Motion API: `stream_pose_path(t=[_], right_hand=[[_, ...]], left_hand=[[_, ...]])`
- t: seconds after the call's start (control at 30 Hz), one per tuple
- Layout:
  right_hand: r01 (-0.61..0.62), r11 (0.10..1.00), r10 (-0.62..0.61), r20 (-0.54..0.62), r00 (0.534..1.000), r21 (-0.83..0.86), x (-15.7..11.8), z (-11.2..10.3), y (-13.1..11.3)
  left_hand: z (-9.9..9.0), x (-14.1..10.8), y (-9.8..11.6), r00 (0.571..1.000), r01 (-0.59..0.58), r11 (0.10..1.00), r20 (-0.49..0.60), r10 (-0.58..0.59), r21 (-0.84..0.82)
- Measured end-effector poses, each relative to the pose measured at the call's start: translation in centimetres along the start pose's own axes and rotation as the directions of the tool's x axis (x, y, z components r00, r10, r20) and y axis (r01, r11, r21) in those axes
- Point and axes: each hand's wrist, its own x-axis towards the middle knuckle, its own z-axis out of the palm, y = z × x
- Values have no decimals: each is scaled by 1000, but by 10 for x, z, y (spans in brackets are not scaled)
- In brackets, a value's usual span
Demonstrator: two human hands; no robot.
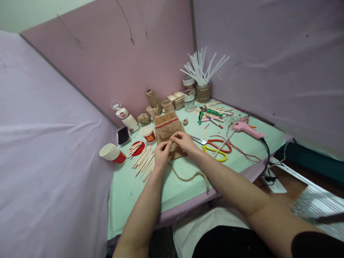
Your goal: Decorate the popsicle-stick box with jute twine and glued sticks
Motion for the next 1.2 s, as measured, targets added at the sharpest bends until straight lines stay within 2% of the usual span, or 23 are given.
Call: stream_pose_path(t=[0.17,0.27,0.43,0.57,0.7,0.8,0.87,1.0,1.2], right_hand=[[-59,998,57,-59,997,-22,-1,1,1],[-63,997,65,-55,996,35,-1,1,0],[-58,989,65,-47,997,135,-2,1,-3],[-106,977,115,-39,993,183,-1,1,-5],[-136,963,136,19,991,233,1,0,-4],[-102,982,85,112,990,158,1,0,-2],[-38,994,26,114,993,99,2,-1,1],[86,996,-86,-4,996,-11,5,-2,5],[88,982,-108,-117,987,-167,4,-3,6]], left_hand=[[1,0,-4,999,-32,999,-11,31,-14],[1,1,-6,999,-32,999,-3,32,-16],[1,3,-8,999,41,998,23,-40,-50],[2,6,-15,996,81,991,-18,-84,-110],[3,7,-17,992,126,960,16,-126,-249],[3,6,-13,987,158,914,65,-144,-373],[3,5,-9,985,170,892,91,-145,-418],[3,3,-3,976,202,887,165,-145,-414],[5,3,-8,973,185,918,199,-120,-351]])
